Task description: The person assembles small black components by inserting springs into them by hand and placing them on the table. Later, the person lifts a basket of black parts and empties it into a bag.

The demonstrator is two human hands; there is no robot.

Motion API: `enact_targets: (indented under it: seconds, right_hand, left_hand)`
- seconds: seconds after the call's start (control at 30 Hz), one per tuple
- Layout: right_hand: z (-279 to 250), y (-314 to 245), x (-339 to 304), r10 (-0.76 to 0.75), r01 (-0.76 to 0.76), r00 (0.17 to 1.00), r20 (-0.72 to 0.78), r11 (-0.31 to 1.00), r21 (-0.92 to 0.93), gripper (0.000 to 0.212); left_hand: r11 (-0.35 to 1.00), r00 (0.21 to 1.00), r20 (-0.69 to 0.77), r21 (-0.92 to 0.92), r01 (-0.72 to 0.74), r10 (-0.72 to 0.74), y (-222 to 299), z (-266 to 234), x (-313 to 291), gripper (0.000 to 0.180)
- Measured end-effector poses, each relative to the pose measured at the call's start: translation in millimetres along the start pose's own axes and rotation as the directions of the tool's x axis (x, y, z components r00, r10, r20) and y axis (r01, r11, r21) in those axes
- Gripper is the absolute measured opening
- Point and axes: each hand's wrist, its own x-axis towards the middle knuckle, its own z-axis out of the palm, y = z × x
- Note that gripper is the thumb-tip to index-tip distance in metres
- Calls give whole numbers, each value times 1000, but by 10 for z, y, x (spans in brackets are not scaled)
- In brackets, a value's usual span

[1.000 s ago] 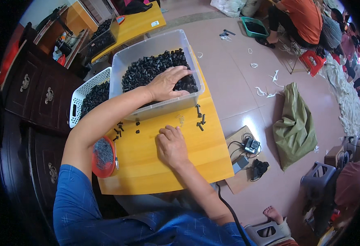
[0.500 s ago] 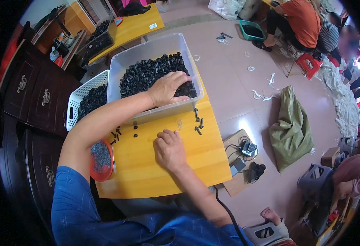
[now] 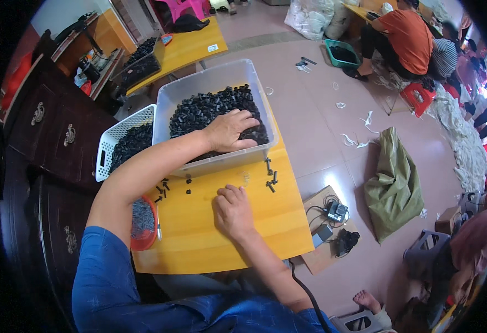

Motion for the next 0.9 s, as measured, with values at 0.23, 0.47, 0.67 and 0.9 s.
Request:
enact_targets:
  seconds: [0.23, 0.47, 0.67, 0.9]
  right_hand:
    - [-64, -53, 20, -4, 3, 1000, -17, 999, -35, 12]
    - [-52, -6, 5, 4, -5, 999, -42, 999, -34, 12]
    - [-2, 8, -17, 11, -11, 999, -38, 1000, -3, 11]
    - [-40, -25, -22, -22, 25, 995, -96, 999, 27, 8]
  left_hand:
    - [994, 1000, 1, 101, -29, 30, -96, 32, 57, 28]
    - [988, 995, 83, 153, 37, -50, -52, -55, 102, 26]
    - [969, 986, 57, 203, 143, -157, -63, -202, -60, 27]
    - [860, 827, -275, -304, 410, -491, -81, -540, -263, 25]
